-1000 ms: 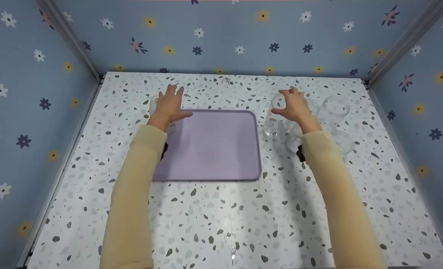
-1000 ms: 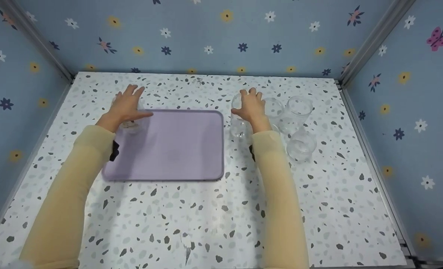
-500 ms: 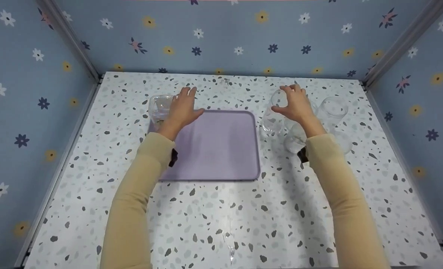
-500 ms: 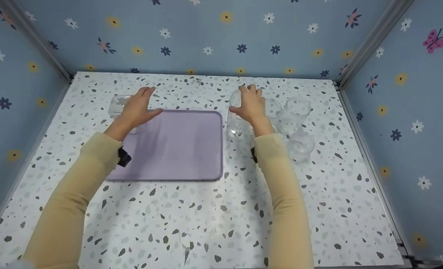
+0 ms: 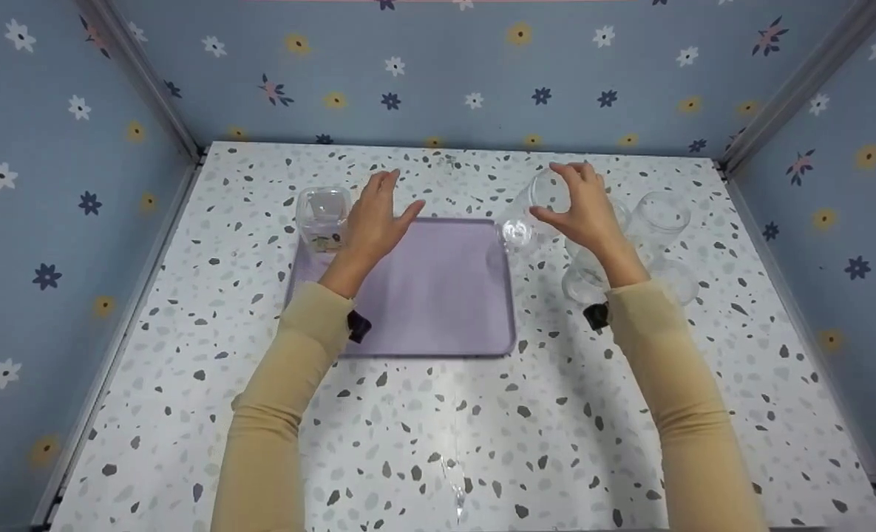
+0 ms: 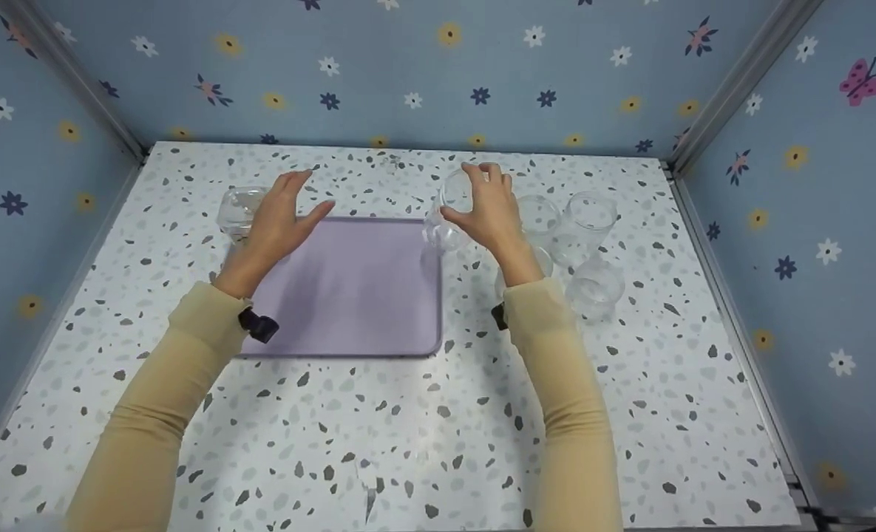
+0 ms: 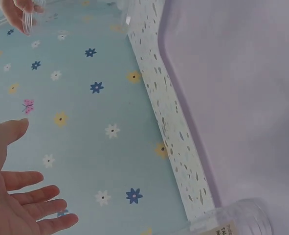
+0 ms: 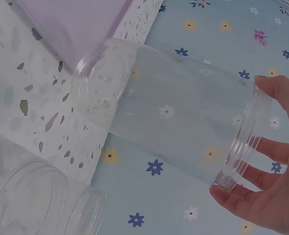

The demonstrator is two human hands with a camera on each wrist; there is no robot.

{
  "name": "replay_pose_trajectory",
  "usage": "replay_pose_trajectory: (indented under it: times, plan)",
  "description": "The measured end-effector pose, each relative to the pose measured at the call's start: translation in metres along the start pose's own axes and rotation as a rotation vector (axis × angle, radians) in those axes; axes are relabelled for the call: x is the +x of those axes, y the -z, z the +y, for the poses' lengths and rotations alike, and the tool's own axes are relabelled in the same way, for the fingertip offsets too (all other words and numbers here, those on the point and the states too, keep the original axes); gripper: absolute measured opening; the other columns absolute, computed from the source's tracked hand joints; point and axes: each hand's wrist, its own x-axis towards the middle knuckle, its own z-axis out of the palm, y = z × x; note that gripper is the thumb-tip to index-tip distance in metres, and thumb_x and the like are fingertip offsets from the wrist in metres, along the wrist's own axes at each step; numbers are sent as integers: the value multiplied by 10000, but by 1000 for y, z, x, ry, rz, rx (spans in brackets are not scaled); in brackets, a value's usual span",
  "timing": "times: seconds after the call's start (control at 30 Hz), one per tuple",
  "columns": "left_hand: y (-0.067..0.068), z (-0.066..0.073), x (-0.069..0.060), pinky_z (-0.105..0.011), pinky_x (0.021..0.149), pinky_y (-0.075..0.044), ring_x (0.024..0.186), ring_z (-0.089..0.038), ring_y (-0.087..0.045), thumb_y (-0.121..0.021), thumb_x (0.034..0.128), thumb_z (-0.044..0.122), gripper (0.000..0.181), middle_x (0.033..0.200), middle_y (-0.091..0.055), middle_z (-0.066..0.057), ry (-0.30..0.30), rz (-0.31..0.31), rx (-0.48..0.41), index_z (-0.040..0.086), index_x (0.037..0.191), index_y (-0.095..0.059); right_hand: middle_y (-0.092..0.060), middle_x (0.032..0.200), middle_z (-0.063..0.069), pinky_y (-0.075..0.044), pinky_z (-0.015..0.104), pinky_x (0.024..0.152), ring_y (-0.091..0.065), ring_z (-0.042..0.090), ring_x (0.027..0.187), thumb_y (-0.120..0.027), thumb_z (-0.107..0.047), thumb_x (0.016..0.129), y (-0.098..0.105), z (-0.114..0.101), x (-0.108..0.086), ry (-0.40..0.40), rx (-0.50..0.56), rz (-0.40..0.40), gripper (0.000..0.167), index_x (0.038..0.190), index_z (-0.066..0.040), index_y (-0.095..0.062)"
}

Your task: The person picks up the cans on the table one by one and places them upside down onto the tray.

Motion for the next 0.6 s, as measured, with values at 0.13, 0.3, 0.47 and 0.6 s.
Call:
replay_pose_trajectory:
  times: [0.13,0.3,0.47,0.6]
  plan:
    - [-5,6,-6,-335,951,-348,1177,-245,-406,-489,881,424,607,1294,-395,-149,-25,51,-77,4,1308,-393,-375,1244,179,-307,458,943,-338,324,1161,-680,-333,763,-3,-5,-6,60,52,79,668,1304,-50,-410]
    - [-11,12,-13,-328,965,-328,1189,-239,-396,-472,896,403,571,1295,-404,-150,-49,105,-198,-4,1293,-416,-414,1218,181,-302,436,948,-372,298,1135,-689,-301,762,-7,-11,-13,153,118,183,644,1283,-22,-435]
    - [-16,15,-18,-300,983,-300,1199,-217,-386,-472,902,380,541,1291,-422,-139,-61,156,-301,2,1286,-433,-433,1211,181,-328,432,929,-392,285,1131,-707,-279,747,-12,-16,-18,217,186,247,641,1262,7,-453]
    - [-19,16,-22,-254,992,-275,1202,-182,-381,-478,905,355,511,1278,-441,-124,-69,200,-370,4,1275,-448,-435,1220,159,-399,447,837,-405,256,1127,-710,-287,741,-16,-19,-21,224,246,268,649,1266,-4,-456]
